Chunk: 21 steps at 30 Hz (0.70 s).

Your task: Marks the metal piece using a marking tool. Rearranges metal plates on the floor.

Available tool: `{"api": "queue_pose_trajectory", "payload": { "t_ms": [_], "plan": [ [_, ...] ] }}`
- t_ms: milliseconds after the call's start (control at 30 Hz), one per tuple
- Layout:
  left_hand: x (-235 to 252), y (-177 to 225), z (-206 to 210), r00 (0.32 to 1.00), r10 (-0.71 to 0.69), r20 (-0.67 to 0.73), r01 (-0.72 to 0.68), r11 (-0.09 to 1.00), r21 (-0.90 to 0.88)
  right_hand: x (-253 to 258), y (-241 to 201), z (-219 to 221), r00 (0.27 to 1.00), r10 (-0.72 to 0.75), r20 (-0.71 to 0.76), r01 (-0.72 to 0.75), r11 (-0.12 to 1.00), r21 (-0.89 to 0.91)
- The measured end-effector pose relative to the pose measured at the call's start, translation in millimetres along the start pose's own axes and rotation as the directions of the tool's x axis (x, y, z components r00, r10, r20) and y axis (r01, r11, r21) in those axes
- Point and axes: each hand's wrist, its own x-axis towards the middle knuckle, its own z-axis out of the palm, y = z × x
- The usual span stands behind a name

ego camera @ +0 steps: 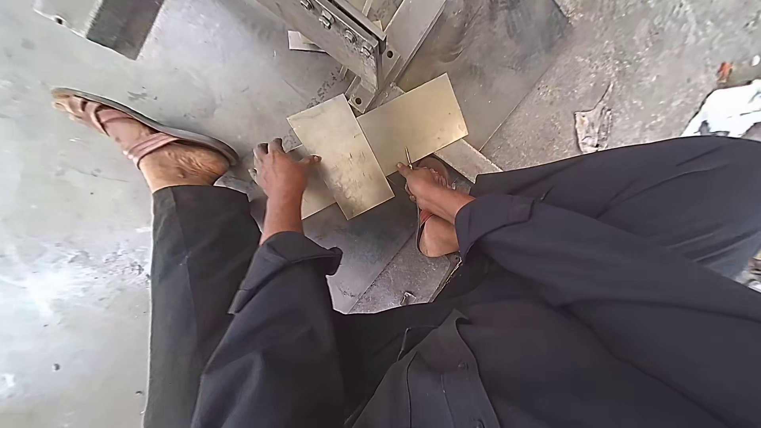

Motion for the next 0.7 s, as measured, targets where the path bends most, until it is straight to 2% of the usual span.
{"api": "queue_pose_trajectory", "payload": {
  "t_ms": [67, 133, 333, 467, 567, 633, 700],
  "plan": [
    [16.7, -15.8, -4.1, 0.994, 0.047, 0.097, -0.059, 0.991, 0.12, 4.6, 1.1, 1.5, 0.999, 0.001, 0.041, -0.002, 0.999, 0.042],
    [24.2, -27.1, -8.9, 0.987, 0.045, 0.154, -0.075, 0.978, 0.194, 2.0, -1.4, 2.6, 0.998, -0.028, 0.054, 0.03, 0.999, -0.027],
    [26.0, -43.0, -10.3, 0.988, 0.009, 0.153, -0.028, 0.992, 0.124, 6.7, 7.9, 10.6, 0.991, -0.1, 0.085, 0.106, 0.992, -0.067],
    [26.4, -41.0, -6.1, 0.993, 0.044, 0.111, -0.048, 0.998, 0.03, 6.6, 7.6, 10.6, 0.991, -0.116, 0.069, 0.116, 0.993, 0.012],
    [16.2, -27.6, -3.2, 0.987, 0.145, 0.069, -0.147, 0.989, 0.028, 11.2, 20.3, 12.7, 0.983, -0.134, 0.121, 0.134, 0.991, 0.014],
    [6.5, -10.9, 3.8, 0.967, 0.228, 0.117, -0.236, 0.97, 0.055, 12.2, 29.8, 17.3, 0.977, -0.142, 0.156, 0.151, 0.987, -0.048],
    [4.5, 3.4, 16.5, 0.953, 0.254, 0.165, -0.275, 0.954, 0.117, 12.8, 29.2, 20.6, 0.963, -0.164, 0.215, 0.173, 0.985, -0.025]
  ]
}}
